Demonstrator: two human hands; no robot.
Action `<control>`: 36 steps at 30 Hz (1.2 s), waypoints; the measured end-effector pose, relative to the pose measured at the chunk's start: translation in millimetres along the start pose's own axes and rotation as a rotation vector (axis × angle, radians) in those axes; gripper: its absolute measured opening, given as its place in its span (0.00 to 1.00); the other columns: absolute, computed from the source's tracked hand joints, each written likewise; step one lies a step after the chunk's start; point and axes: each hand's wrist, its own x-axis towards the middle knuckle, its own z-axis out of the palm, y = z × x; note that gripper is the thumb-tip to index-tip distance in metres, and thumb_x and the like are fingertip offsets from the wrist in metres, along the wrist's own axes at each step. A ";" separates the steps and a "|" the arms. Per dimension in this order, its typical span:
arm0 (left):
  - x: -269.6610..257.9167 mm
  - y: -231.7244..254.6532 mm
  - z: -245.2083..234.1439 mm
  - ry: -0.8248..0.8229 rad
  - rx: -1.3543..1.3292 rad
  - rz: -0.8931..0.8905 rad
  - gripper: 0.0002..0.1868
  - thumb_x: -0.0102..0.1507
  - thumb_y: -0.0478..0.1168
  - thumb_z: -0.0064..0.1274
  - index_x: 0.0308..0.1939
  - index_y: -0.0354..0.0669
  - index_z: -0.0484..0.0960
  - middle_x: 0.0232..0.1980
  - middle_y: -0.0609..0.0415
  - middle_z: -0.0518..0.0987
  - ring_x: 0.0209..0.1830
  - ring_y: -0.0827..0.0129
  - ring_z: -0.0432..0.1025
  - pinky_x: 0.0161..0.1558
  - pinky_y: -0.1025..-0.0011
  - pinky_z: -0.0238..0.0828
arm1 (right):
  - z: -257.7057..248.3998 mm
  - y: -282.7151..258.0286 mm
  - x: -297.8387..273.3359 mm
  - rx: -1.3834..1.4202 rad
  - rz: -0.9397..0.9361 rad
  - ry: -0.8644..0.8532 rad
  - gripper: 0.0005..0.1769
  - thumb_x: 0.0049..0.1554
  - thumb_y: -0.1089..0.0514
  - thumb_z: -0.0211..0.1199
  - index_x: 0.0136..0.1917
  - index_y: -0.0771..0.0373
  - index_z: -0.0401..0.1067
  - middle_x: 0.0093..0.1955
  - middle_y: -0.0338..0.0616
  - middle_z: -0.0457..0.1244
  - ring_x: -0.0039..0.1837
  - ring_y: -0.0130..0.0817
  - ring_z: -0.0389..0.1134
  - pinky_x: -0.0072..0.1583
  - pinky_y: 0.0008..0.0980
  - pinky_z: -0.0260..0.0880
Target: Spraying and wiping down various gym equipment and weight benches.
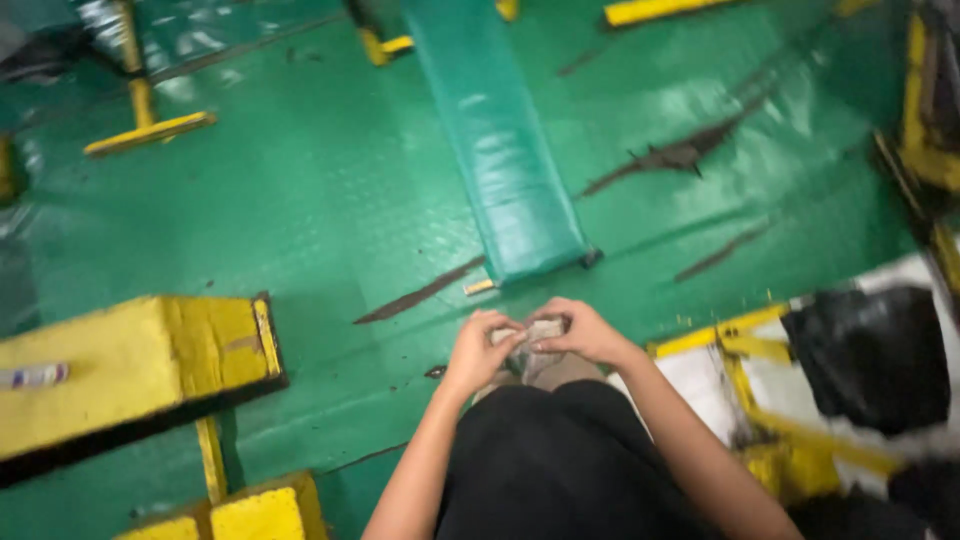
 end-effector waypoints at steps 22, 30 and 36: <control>23.6 48.9 2.4 0.393 -0.084 -0.161 0.16 0.65 0.42 0.56 0.50 0.34 0.76 0.45 0.35 0.81 0.47 0.43 0.77 0.48 0.59 0.73 | -47.3 29.8 85.1 0.142 0.006 -0.005 0.18 0.54 0.71 0.59 0.58 0.67 0.71 0.54 0.40 0.68 0.58 0.29 0.69 0.60 0.28 0.70; 5.1 35.4 -58.7 0.657 -0.112 -0.063 0.13 0.67 0.39 0.56 0.50 0.33 0.74 0.44 0.36 0.81 0.46 0.46 0.79 0.46 0.61 0.74 | 17.2 -58.8 120.1 0.205 -0.067 -0.237 0.34 0.55 0.62 0.67 0.73 0.62 0.62 0.64 0.42 0.64 0.66 0.27 0.65 0.67 0.28 0.66; -24.2 4.1 -152.4 0.717 -0.161 -0.129 0.10 0.66 0.38 0.56 0.46 0.37 0.76 0.37 0.43 0.83 0.38 0.60 0.80 0.41 0.66 0.74 | 88.3 -62.3 199.7 0.001 0.057 -0.303 0.24 0.52 0.59 0.73 0.61 0.66 0.73 0.49 0.39 0.69 0.50 0.27 0.68 0.52 0.30 0.69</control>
